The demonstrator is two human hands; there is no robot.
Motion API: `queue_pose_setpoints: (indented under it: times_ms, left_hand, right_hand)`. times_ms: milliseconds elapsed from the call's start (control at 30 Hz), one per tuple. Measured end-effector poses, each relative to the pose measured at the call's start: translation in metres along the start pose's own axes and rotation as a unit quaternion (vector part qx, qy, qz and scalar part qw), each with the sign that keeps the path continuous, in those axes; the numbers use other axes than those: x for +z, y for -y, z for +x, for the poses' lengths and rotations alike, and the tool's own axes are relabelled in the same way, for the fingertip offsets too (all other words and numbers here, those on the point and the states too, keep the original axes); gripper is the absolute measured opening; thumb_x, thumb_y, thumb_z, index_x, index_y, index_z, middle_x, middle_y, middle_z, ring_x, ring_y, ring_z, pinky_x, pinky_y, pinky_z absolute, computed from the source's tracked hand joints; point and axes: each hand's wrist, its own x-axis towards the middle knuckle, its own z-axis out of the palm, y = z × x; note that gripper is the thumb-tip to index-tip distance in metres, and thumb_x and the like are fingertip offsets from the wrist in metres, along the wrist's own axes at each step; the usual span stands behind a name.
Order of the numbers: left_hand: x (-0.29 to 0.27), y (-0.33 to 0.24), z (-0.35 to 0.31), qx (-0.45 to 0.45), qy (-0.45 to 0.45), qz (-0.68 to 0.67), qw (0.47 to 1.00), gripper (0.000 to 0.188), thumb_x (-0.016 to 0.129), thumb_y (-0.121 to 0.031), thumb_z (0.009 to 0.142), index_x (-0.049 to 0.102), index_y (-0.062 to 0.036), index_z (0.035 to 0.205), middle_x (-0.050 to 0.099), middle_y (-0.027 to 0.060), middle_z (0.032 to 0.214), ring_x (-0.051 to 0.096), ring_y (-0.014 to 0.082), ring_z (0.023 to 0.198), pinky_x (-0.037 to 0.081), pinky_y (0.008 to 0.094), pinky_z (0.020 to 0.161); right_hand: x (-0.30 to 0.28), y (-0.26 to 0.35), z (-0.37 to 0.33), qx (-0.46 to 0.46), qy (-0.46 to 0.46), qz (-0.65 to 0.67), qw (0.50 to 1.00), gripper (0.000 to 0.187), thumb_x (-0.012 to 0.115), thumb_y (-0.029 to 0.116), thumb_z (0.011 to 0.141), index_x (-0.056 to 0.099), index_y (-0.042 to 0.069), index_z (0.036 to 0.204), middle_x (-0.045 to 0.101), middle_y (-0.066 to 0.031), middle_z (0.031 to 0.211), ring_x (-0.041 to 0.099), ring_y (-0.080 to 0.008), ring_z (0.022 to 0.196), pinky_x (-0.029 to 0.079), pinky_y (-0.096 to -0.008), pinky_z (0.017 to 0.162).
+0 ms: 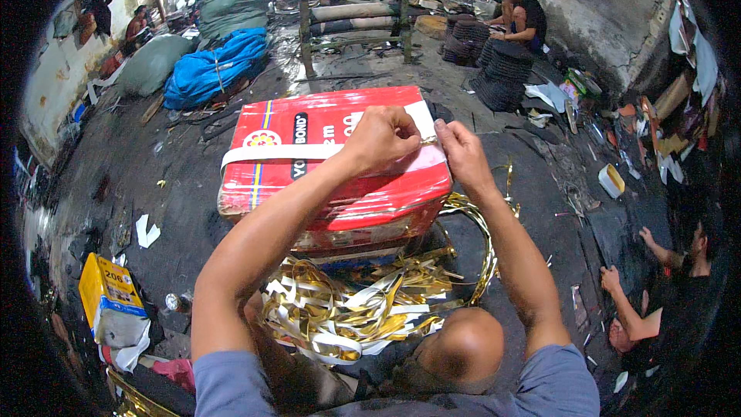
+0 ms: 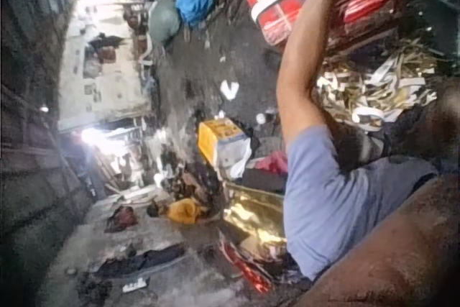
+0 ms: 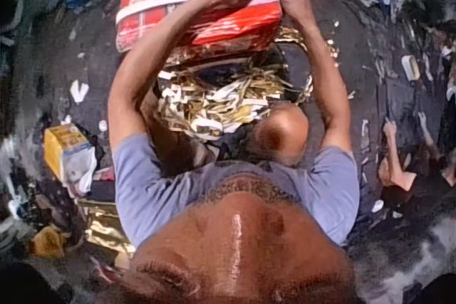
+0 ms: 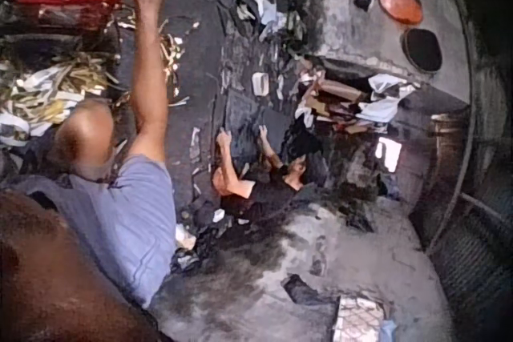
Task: The person wraps a red rectangular box with a white ribbon and gold decorative strips. They repeatedly pull the ribbon around the box, tuck and adjust the ribbon ends, and place gold strips on top, working by hand without visible tools.
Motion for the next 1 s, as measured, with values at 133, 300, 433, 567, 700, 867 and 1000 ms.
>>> queue_pose_setpoints:
  times_ms: [133,300,433,567,700,867,1000]
  left_hand:
    - [0.017,-0.006,-0.005,-0.047,-0.029,-0.040,0.998,0.015,0.078,-0.014,0.082,0.077,0.0013,0.084,0.073,0.0142,0.078,0.070,0.0216,0.069,0.055,0.0346,0.066]
    - [0.025,-0.011,-0.009,-0.011,-0.064,-0.051,0.997,0.014,0.073,-0.010,0.086,0.075,0.0024,0.082,0.070,0.0110,0.079,0.064,0.0151,0.070,0.051,0.0336,0.064]
    - [0.033,-0.015,-0.002,-0.006,-0.066,-0.075,0.995,0.012,0.072,-0.009,0.087,0.076,0.0017,0.084,0.070,0.0111,0.080,0.066,0.0157,0.073,0.052,0.0330,0.067]
    - [0.033,-0.011,-0.006,-0.031,-0.066,-0.091,0.993,0.011,0.073,-0.009,0.086,0.075,0.0018,0.083,0.069,0.0111,0.080,0.067,0.0170,0.075,0.053,0.0323,0.069]
    - [0.030,-0.015,-0.003,-0.019,-0.066,-0.076,0.995,0.011,0.073,-0.009,0.086,0.075,0.0016,0.082,0.069,0.0106,0.079,0.066,0.0168,0.074,0.052,0.0323,0.068]
    - [0.028,-0.010,-0.006,-0.020,-0.072,-0.044,0.996,0.011,0.073,-0.008,0.086,0.075,0.0020,0.082,0.070,0.0104,0.079,0.065,0.0154,0.072,0.052,0.0322,0.066]
    - [0.031,-0.007,-0.007,-0.037,-0.068,-0.072,0.994,0.009,0.073,-0.005,0.086,0.075,0.0020,0.081,0.070,0.0074,0.078,0.064,0.0120,0.071,0.051,0.0297,0.064]
  right_hand:
    - [-0.004,-0.006,0.000,-0.041,0.017,-0.029,0.999,0.039,0.064,0.033,0.105,0.061,0.001,0.082,0.057,-0.0021,0.074,0.049,-0.0106,0.075,0.043,-0.0336,0.069]
    - [0.000,-0.017,-0.009,0.158,0.064,0.363,0.916,0.018,0.061,0.024,0.107,0.063,0.013,0.094,0.055,0.0083,0.072,0.043,-0.0009,0.054,0.035,-0.0210,0.047]
    - [0.002,-0.026,-0.016,0.223,0.045,0.448,0.865,0.022,0.064,0.031,0.106,0.054,0.020,0.090,0.041,0.0112,0.060,0.030,-0.0008,0.038,0.022,-0.0218,0.032]
    - [-0.010,-0.019,-0.013,0.250,0.092,0.448,0.853,0.041,0.059,0.054,0.104,0.065,0.015,0.094,0.058,0.0061,0.067,0.044,-0.0042,0.044,0.033,-0.0188,0.039]
    - [-0.021,0.024,0.033,0.158,0.041,-0.018,0.986,0.060,0.055,0.065,0.101,0.070,0.007,0.096,0.068,-0.0082,0.076,0.066,-0.0192,0.063,0.052,-0.0346,0.053]
    - [0.000,0.013,0.052,-0.075,0.001,-0.378,0.923,0.044,0.058,0.036,0.100,0.075,-0.004,0.095,0.073,-0.0267,0.092,0.071,-0.0459,0.089,0.057,-0.0505,0.081]
    - [0.006,-0.024,0.052,-0.033,-0.052,-0.221,0.973,0.039,0.061,0.030,0.098,0.070,-0.007,0.085,0.070,-0.0260,0.079,0.068,-0.0317,0.073,0.052,-0.0457,0.071]
